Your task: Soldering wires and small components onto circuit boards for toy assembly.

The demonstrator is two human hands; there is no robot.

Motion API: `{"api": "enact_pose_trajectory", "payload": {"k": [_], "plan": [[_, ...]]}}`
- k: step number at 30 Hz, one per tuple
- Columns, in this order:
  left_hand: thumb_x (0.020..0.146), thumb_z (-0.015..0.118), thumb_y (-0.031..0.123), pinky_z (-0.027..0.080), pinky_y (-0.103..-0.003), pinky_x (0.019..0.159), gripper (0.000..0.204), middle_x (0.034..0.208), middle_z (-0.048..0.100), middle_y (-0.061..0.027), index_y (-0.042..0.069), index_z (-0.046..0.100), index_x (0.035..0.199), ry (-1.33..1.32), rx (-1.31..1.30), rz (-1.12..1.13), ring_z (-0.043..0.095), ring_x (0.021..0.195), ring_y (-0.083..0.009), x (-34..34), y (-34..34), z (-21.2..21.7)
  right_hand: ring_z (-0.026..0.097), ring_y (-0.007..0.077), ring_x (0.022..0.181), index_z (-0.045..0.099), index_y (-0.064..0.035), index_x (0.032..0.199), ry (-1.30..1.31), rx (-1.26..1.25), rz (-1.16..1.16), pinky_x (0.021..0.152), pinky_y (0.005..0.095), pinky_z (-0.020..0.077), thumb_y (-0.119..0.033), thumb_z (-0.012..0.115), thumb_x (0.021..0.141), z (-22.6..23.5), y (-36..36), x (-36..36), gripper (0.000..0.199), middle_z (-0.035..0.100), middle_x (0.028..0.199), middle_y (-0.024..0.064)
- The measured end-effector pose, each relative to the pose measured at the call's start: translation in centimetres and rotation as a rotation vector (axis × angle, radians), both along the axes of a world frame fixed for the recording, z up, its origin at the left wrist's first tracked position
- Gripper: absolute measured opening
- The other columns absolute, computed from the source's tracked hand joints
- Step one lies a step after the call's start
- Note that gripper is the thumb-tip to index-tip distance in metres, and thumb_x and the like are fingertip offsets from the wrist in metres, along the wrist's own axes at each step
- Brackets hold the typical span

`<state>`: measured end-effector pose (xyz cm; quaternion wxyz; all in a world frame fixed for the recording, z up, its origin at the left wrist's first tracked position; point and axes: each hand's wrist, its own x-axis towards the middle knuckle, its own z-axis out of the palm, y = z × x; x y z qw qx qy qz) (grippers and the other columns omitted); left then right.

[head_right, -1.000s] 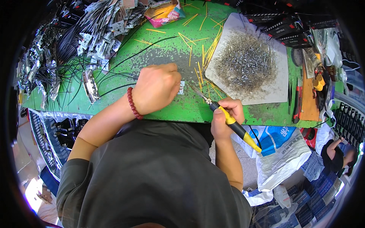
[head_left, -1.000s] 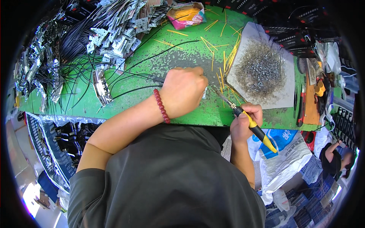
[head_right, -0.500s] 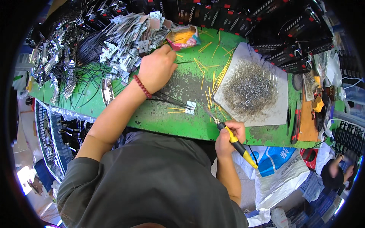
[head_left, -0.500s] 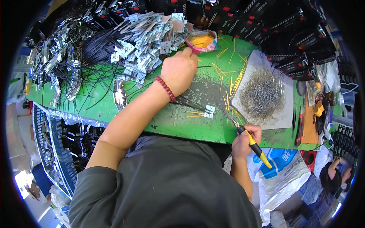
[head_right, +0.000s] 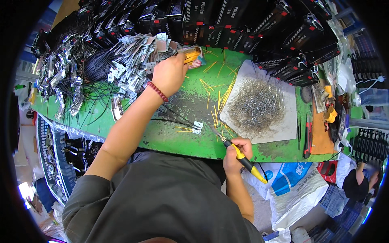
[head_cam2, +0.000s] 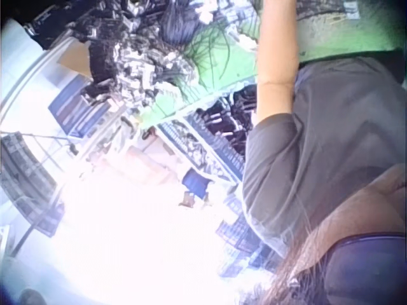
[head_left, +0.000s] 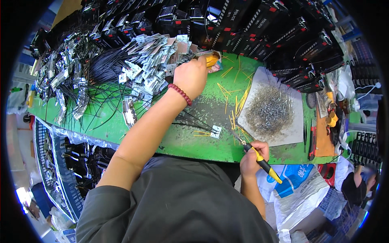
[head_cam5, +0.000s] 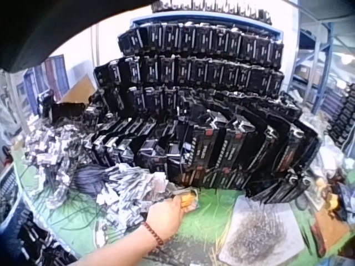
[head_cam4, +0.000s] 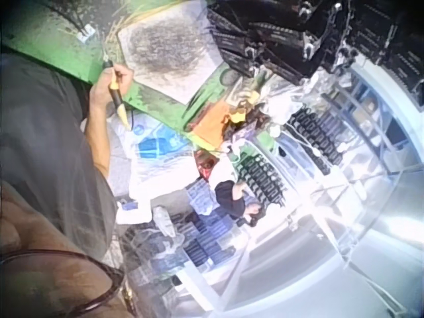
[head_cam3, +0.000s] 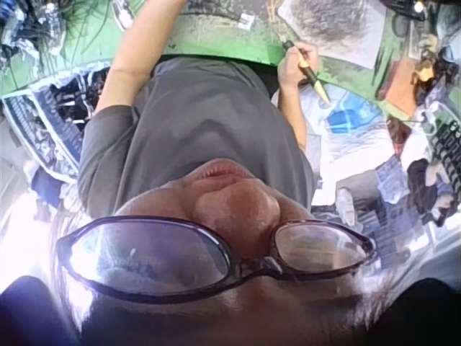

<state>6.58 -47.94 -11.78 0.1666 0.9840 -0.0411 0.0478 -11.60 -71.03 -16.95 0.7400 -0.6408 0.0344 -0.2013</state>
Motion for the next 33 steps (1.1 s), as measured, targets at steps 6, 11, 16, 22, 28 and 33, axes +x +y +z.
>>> {"api": "enact_pose_trajectory", "payload": {"k": [6,11,16,22,28,33], "plan": [[0.081,0.063,0.016,0.05,-0.039,0.059,0.007,0.077,0.061,-0.0091,0.009,0.063,0.08,-0.311,-0.162,-0.168,0.062,0.067,-0.0303,-3.3,0.1,2.7,0.045,0.0076,0.068,0.05,-0.0013,0.09,0.025,0.028,0.004,0.064,0.0216,0.0375,-0.013,0.064,0.08,0.0,0.0,-0.5,0.021,0.052,0.081,0.0056],[0.07,0.07,0.005,0.05,-0.036,0.064,0.013,0.088,0.063,-0.0059,0.007,0.065,0.082,-0.205,-0.361,-0.485,0.061,0.075,-0.0247,-10.0,-0.2,3.3,0.052,0.01,0.055,0.045,-0.0017,0.123,0.156,-0.093,0.173,0.053,0.0214,0.0426,-0.024,0.056,0.094,2.4,1.5,0.4,0.037,0.064,0.077,0.0129],[0.072,0.07,0.008,0.05,-0.036,0.064,0.01,0.081,0.064,-0.0053,0.006,0.063,0.08,-0.104,-0.372,-0.525,0.061,0.077,-0.025,-12.1,-0.4,2.4,0.065,0.0129,0.073,0.055,-0.0013,0.115,-0.032,-0.27,0.22,0.061,0.0226,0.0505,-0.002,0.069,0.082,3.8,3.9,2.2,0.036,0.069,0.085,0.0121],[0.074,0.069,0.009,0.051,-0.037,0.065,0.01,0.085,0.064,-0.0072,0.006,0.063,0.081,0.048,-0.303,-0.536,0.062,0.08,-0.0268,-12.4,-0.2,2.5,0.066,0.0136,0.072,0.056,-0.0022,0.111,-0.182,-0.428,0.219,0.064,0.0247,0.0521,0.004,0.07,0.076,4.8,5.2,3.8,0.037,0.068,0.086,0.0104],[0.075,0.068,0.01,0.052,-0.037,0.069,0.014,0.101,0.063,-0.0084,0.006,0.062,0.087,-0.107,-0.471,-0.583,0.062,0.088,-0.0271,-12.7,-0.3,2.1,0.065,0.0117,0.07,0.055,-0.004,0.111,-0.02,-0.364,0.234,0.064,0.0242,0.0523,0.005,0.067,0.078,4.6,5.1,4.8,0.037,0.066,0.078,0.0078],[0.074,0.066,0.006,0.05,-0.037,0.066,0.013,0.089,0.058,-0.0065,0.007,0.059,0.085,0.031,-0.311,-0.57,0.059,0.082,-0.0264,-12.7,-0.2,1.5,0.067,0.017,0.082,0.051,-0.002,0.116,-0.05,-0.14,0.2,0.071,0.026,0.052,-0.001,0.069,0.082,4.6,5.4,3.4,0.039,0.069,0.085,0.0112]]}}
